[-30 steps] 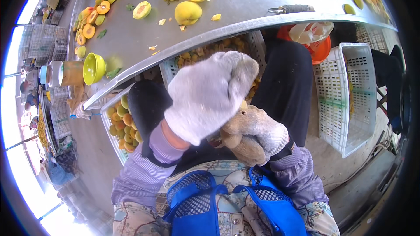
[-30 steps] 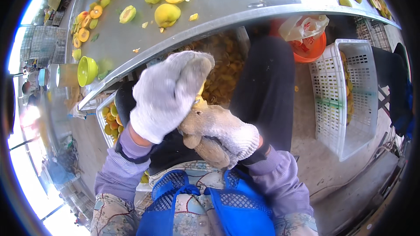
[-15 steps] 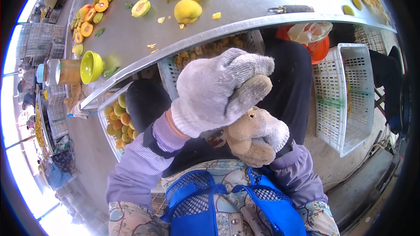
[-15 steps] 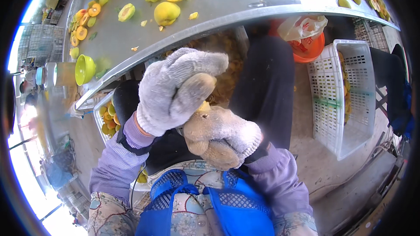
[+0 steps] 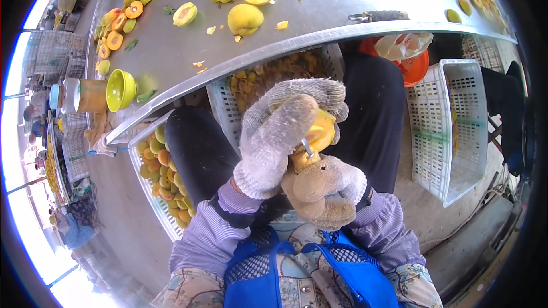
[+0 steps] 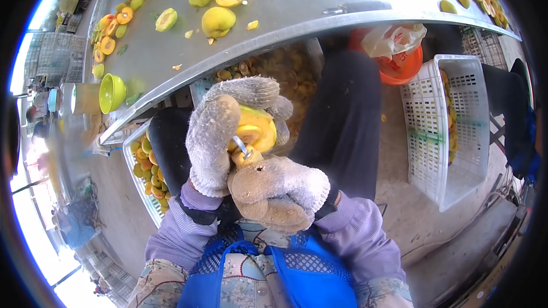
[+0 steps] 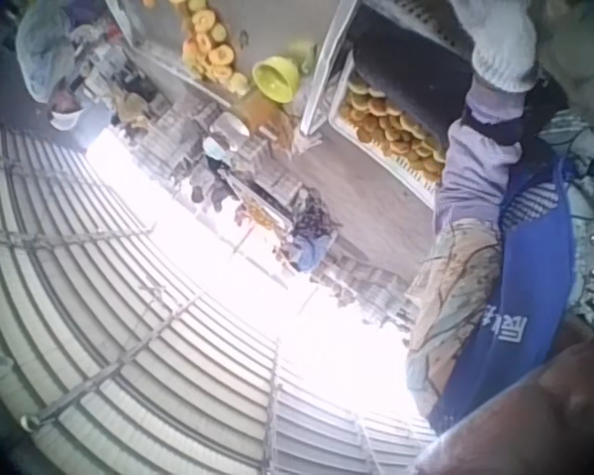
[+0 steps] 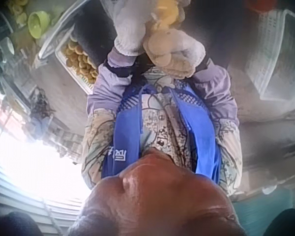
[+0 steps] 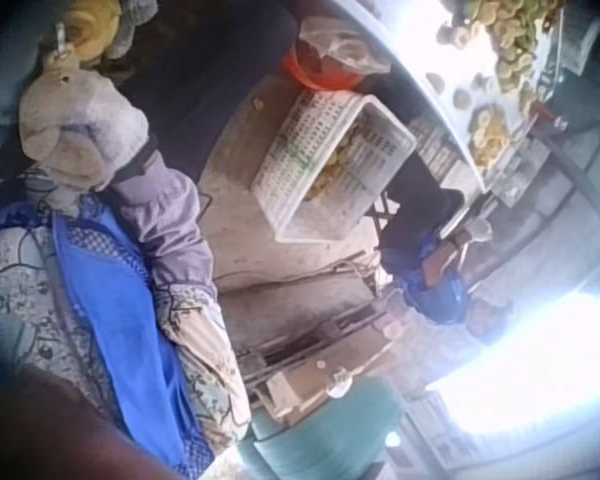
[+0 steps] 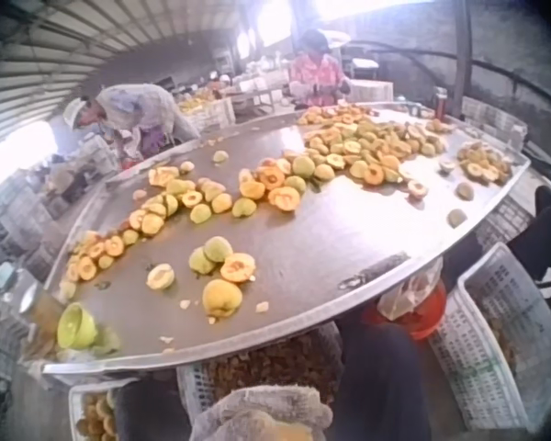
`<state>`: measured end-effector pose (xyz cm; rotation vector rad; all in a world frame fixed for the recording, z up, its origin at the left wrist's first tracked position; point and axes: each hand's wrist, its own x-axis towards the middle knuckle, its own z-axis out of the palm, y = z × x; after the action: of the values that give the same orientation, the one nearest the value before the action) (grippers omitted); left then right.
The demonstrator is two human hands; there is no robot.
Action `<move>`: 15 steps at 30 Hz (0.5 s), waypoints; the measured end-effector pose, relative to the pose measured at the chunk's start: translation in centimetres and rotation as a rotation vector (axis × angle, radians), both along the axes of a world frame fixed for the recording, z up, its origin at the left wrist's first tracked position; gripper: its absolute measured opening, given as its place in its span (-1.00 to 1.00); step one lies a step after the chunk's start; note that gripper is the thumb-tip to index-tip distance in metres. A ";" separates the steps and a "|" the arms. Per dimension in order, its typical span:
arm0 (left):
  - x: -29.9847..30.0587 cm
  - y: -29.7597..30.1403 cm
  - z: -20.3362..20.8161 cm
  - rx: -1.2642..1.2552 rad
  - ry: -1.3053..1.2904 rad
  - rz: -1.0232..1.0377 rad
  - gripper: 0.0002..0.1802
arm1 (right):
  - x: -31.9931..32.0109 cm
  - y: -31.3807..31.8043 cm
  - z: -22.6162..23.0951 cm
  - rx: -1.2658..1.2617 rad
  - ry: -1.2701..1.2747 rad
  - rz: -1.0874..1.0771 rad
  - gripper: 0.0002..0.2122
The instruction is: The recorder peels and prepares apricots or similar fruit using a small tool, then sorts them into crates and moves the crates.
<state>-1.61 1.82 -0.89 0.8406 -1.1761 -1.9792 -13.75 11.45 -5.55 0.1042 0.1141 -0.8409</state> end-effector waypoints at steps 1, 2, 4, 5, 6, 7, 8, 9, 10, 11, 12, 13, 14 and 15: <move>0.0 0.1 -0.1 0.077 0.037 0.019 -0.35 | 0.1 0.1 0.2 0.023 0.034 -0.005 -0.74; 0.1 0.2 -0.3 0.152 0.075 0.040 -0.36 | 0.1 0.1 0.2 0.019 0.035 0.000 -0.74; 0.3 0.0 -1.1 0.341 0.248 0.028 -0.36 | 0.0 0.0 0.3 -0.007 0.234 -0.019 -0.72; 0.6 -0.4 -1.5 0.530 0.423 0.008 -0.37 | 0.0 -0.1 0.4 -0.016 0.232 -0.006 -0.72; 1.1 -1.0 -1.8 0.659 0.429 0.024 -0.38 | -0.1 -0.1 0.4 -0.023 0.277 -0.036 -0.74; 1.5 -1.0 -1.9 0.519 0.308 0.043 -0.38 | -0.1 -0.2 0.5 -0.033 0.319 -0.062 -0.77; 1.9 -0.9 -1.9 0.380 0.184 0.067 -0.37 | -0.1 -0.3 0.5 -0.045 0.360 -0.086 -0.78; 2.5 -0.9 -1.4 0.297 0.091 0.148 -0.32 | 0.2 -0.3 0.5 -0.055 0.396 -0.107 -0.79; 3.6 -1.3 -2.0 0.241 0.137 0.182 -0.26 | 0.7 -0.5 0.6 -0.072 0.431 -0.122 -0.80; 5.4 -1.8 -2.0 0.187 0.110 0.210 -0.24 | 1.3 -0.1 1.1 0.063 0.484 -0.250 -0.82; 7.6 -2.2 -1.8 0.141 0.082 0.242 -0.22 | 1.8 -0.8 2.6 -0.003 0.418 -0.304 -0.80; 10.0 -2.2 -1.4 0.122 0.051 0.310 -0.21 | 1.8 -0.7 2.2 -0.070 0.486 -0.311 -0.78; 12.4 -2.0 -0.9 0.106 0.019 0.379 -0.20 | 1.2 -0.5 1.6 -0.138 0.551 -0.317 -0.77; 14.8 -1.6 -0.6 0.070 -0.077 0.467 -0.23 | 0.9 -0.7 1.2 -0.160 0.503 -0.273 -0.76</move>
<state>13.22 0.25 -1.46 1.1210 -0.8574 -1.6209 -12.89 10.78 -4.37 -0.2507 0.5126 -1.1328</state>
